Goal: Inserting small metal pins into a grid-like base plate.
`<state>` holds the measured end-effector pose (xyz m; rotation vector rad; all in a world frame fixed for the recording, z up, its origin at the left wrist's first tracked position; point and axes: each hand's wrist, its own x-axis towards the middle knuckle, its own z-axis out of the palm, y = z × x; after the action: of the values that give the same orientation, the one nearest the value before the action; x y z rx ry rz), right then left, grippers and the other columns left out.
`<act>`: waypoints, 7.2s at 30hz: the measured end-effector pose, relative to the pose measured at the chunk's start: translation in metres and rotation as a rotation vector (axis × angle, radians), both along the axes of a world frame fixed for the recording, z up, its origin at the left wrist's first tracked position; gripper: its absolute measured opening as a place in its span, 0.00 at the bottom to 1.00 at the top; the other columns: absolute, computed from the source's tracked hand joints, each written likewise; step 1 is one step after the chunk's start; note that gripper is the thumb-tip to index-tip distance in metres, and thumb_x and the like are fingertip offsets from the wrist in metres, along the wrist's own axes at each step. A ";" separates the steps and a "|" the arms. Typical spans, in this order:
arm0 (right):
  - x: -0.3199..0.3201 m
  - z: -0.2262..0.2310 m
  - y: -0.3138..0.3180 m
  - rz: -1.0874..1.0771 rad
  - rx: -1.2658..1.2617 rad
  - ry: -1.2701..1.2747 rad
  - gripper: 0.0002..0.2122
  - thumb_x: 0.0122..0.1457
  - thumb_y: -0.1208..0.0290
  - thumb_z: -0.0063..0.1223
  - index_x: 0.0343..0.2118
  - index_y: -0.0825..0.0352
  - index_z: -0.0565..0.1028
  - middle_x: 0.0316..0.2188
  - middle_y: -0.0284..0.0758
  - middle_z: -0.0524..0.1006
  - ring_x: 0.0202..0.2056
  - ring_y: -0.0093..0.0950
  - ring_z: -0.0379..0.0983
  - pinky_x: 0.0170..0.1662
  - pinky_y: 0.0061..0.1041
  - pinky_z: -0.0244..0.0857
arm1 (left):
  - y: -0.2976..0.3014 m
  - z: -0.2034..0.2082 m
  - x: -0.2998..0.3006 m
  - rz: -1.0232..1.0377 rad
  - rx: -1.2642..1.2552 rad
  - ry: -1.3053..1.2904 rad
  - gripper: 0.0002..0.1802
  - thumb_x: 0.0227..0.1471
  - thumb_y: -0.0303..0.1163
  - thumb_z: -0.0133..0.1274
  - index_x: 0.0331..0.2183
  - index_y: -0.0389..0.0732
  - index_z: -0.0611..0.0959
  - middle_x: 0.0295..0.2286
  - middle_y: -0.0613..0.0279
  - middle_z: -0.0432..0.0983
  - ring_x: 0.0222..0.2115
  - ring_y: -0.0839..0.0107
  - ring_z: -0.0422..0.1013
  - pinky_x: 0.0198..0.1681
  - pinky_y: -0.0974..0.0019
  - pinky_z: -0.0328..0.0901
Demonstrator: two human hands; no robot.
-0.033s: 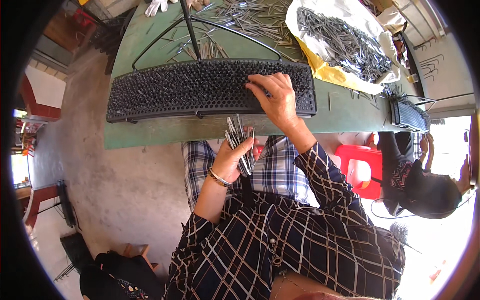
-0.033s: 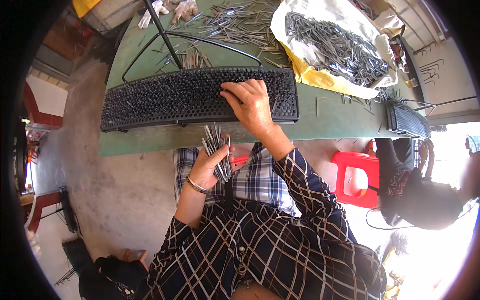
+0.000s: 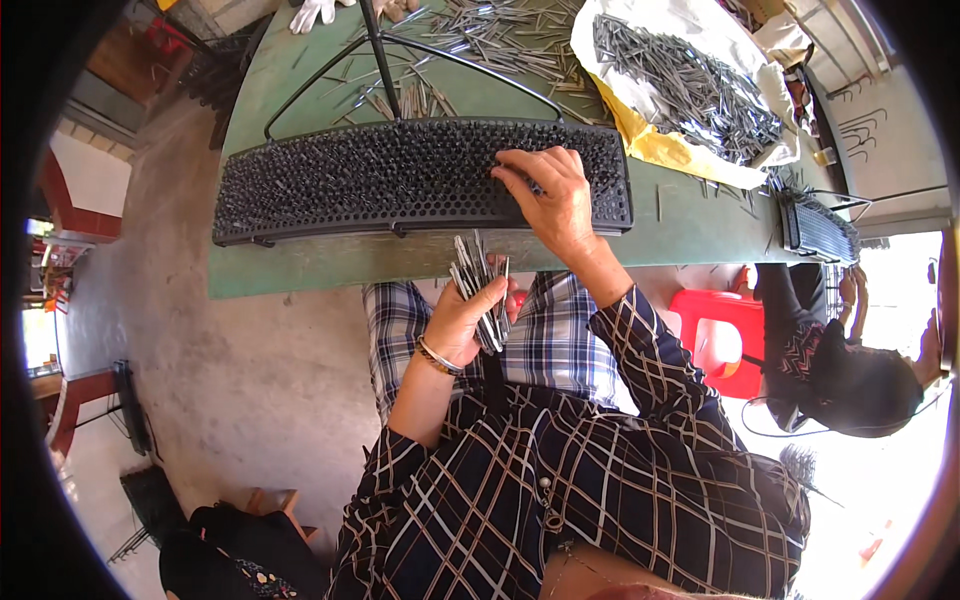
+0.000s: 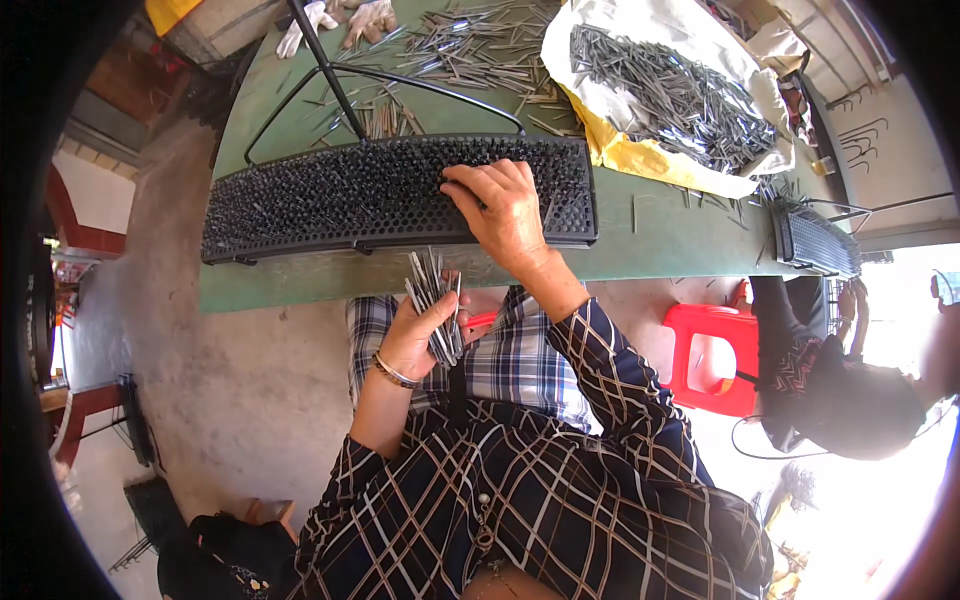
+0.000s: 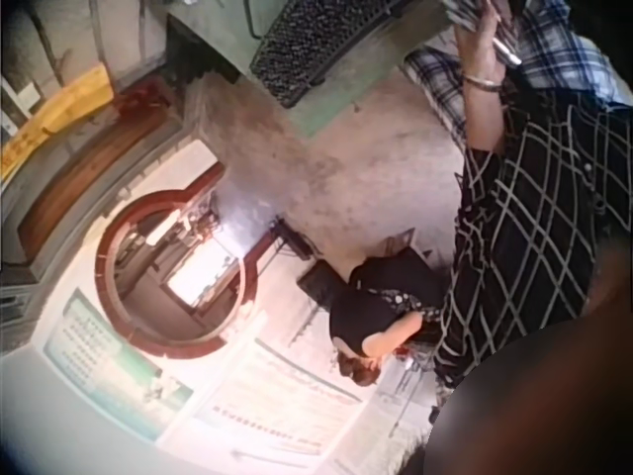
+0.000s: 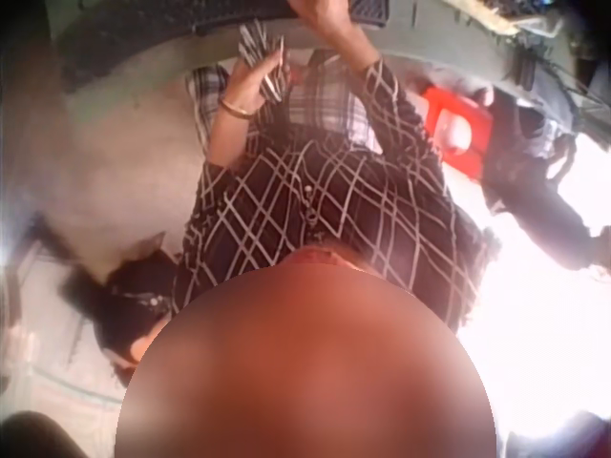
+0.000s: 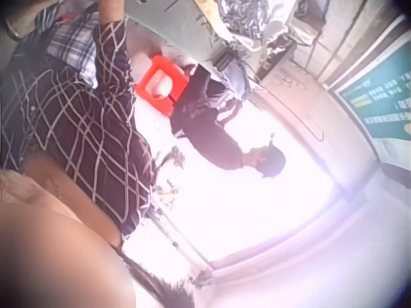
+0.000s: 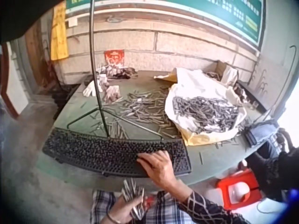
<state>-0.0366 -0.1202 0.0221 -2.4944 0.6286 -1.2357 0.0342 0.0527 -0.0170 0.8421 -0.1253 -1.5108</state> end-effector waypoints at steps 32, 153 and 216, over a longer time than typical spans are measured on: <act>-0.055 0.032 0.017 0.014 0.282 -0.073 0.06 0.52 0.80 0.55 0.34 0.70 0.78 0.32 0.38 0.78 0.34 0.27 0.75 0.39 0.22 0.67 | 0.000 -0.013 -0.008 -0.004 -0.037 -0.039 0.17 0.51 0.29 0.56 0.43 0.40 0.72 0.30 0.61 0.75 0.28 0.72 0.73 0.29 0.67 0.71; 0.065 -0.001 0.044 0.080 0.307 -0.032 0.05 0.50 0.73 0.59 0.29 0.69 0.78 0.23 0.36 0.77 0.21 0.24 0.74 0.25 0.20 0.67 | 0.001 -0.022 0.054 0.515 0.055 -0.018 0.11 0.52 0.38 0.56 0.34 0.44 0.75 0.27 0.68 0.73 0.22 0.78 0.68 0.22 0.71 0.67; 0.028 0.015 0.035 0.220 0.499 -0.106 0.09 0.55 0.78 0.54 0.39 0.71 0.76 0.31 0.34 0.75 0.28 0.21 0.71 0.31 0.19 0.66 | 0.008 -0.002 0.029 0.387 -0.038 0.020 0.14 0.51 0.25 0.51 0.42 0.41 0.72 0.32 0.56 0.75 0.21 0.75 0.68 0.21 0.71 0.67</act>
<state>-0.0081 -0.0849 0.0370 -2.0094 0.5388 -0.9781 0.0632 0.0604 -0.0186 0.7701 0.0241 -1.1498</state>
